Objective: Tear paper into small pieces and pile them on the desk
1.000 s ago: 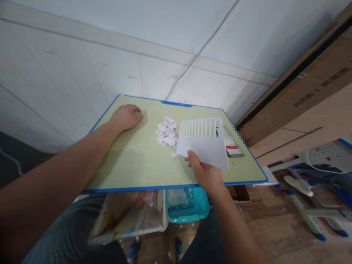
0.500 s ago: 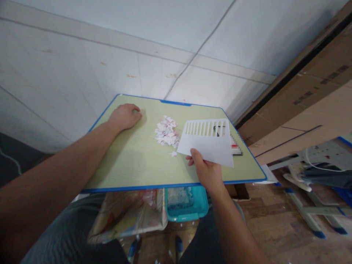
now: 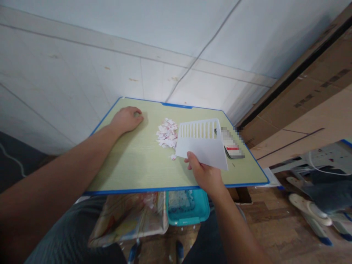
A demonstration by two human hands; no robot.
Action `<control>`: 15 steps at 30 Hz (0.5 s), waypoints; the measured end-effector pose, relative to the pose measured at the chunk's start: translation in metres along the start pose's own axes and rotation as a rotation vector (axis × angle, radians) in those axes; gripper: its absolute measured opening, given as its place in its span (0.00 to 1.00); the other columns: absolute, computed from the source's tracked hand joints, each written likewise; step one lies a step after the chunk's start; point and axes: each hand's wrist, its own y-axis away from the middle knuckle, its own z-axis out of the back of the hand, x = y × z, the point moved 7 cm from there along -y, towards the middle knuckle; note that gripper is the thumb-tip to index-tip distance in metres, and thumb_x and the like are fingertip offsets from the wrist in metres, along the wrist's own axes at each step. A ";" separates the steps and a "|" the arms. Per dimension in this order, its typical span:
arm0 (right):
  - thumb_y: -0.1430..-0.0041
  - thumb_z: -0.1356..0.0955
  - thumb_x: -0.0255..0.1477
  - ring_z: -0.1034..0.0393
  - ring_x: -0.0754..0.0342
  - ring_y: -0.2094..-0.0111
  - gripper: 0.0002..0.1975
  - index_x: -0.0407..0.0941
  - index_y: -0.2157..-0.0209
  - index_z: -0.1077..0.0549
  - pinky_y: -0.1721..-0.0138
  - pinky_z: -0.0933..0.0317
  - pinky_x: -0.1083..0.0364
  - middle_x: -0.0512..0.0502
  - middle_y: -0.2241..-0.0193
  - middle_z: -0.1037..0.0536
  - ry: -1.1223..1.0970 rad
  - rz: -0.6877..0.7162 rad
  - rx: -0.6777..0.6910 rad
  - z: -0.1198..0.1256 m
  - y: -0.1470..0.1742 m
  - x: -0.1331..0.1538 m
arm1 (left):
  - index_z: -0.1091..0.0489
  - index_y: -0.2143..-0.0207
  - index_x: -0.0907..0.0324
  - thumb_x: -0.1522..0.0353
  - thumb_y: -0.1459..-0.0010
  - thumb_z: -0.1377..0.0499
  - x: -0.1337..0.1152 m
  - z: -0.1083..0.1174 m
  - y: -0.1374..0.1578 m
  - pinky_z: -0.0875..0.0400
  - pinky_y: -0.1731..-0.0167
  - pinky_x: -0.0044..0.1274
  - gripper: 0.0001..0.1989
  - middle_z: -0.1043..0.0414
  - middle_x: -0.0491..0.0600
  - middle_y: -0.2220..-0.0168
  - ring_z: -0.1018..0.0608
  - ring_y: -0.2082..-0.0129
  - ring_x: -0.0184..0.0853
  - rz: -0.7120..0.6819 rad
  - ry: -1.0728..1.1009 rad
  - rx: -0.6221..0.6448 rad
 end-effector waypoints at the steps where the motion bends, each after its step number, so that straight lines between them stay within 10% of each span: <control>1: 0.32 0.28 0.55 0.12 0.37 0.63 0.28 0.56 0.81 0.26 0.39 0.24 0.39 0.43 0.73 0.12 -0.010 -0.006 0.004 0.000 -0.001 0.000 | 0.15 0.36 0.55 0.59 0.30 0.41 0.000 0.000 0.000 0.25 0.27 0.45 0.26 0.16 0.59 0.31 0.20 0.30 0.57 0.001 0.001 0.002; 15: 0.29 0.26 0.47 0.14 0.41 0.66 0.25 0.52 0.80 0.20 0.49 0.20 0.44 0.43 0.74 0.12 -0.147 -0.043 -0.026 0.006 0.009 -0.019 | 0.15 0.36 0.55 0.58 0.29 0.41 -0.001 0.001 0.000 0.25 0.27 0.45 0.26 0.17 0.60 0.31 0.20 0.29 0.58 0.006 0.014 0.015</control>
